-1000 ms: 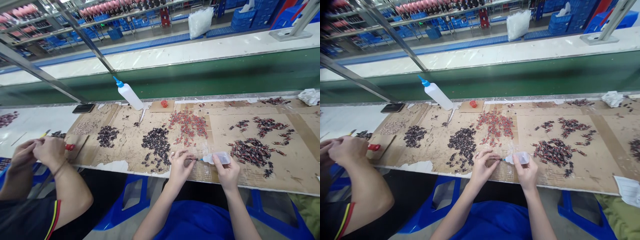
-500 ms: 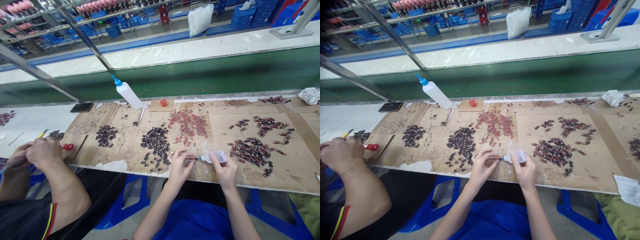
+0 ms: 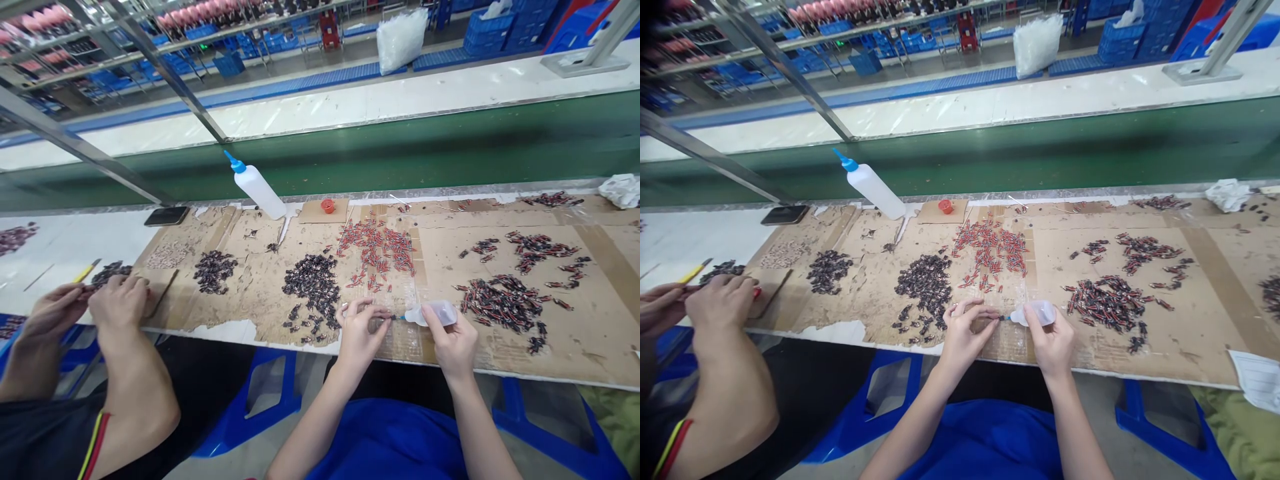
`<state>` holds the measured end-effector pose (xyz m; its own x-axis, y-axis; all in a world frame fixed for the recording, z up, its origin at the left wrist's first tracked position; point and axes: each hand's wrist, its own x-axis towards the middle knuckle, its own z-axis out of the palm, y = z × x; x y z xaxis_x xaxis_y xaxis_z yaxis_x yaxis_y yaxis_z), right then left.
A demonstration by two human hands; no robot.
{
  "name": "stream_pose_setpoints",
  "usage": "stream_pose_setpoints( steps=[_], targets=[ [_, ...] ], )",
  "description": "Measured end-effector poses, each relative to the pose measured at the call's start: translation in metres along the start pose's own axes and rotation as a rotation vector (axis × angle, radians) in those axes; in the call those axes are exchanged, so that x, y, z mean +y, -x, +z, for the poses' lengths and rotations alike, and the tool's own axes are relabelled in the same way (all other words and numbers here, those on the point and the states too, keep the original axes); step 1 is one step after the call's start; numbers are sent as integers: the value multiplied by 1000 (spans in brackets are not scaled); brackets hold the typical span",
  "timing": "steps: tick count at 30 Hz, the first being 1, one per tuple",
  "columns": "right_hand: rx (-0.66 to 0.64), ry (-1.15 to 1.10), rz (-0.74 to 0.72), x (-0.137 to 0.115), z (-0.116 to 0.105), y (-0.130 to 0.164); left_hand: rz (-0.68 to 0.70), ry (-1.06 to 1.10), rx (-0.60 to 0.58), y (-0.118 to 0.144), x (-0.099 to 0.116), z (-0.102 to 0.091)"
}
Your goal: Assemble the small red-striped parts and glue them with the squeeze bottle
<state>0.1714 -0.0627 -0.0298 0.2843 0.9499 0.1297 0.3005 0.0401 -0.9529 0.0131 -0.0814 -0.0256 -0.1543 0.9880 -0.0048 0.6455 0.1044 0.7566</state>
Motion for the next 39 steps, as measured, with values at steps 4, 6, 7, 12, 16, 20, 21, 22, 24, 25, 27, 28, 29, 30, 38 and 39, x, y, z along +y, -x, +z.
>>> stream_pose_setpoints(
  steps=[4, 6, 7, 12, 16, 20, 21, 22, 24, 25, 27, 28, 29, 30, 38, 39],
  targets=[
    [107, -122, 47, 2, -2, -1, -18, -9, -39, -1, 4, -4],
    [171, -194, 59, 4, -3, -3, -7, -22, -62, -3, 5, -7],
    [191, -219, 55, 5, -4, -4, 6, -28, -78, -4, 6, -9],
    [137, -262, -37, 6, -2, -12, 83, -95, -55, -18, 11, -18],
    [111, -59, -7, 4, 0, -14, 120, -152, 40, -35, 17, -13],
    [122, 159, 13, 6, 1, -17, 153, -194, 77, -49, 18, -1],
    [117, 177, -3, 7, 2, -18, 158, -201, 82, -51, 18, 2],
    [112, 189, -22, 8, 3, -19, 163, -206, 83, -52, 17, 3],
    [114, 192, -66, 11, 4, -20, 171, -212, 65, -53, 15, 5],
    [127, 192, -85, 11, 5, -19, 176, -214, 48, -53, 15, 6],
    [174, 199, -141, 11, 5, -16, 195, -224, 8, -52, 14, 5],
    [207, 204, -185, 10, 5, -13, 204, -233, -10, -52, 14, 4],
    [240, 210, -236, 9, 4, -8, 215, -247, -25, -51, 14, 3],
    [267, 215, -292, 7, 3, -3, 229, -265, -38, -50, 13, 2],
    [158, 91, -300, -1, 7, 39, 313, -453, -130, -46, 16, -4],
    [129, 60, -239, -3, 8, 41, 315, -445, -130, -45, 16, -6]
  ],
)
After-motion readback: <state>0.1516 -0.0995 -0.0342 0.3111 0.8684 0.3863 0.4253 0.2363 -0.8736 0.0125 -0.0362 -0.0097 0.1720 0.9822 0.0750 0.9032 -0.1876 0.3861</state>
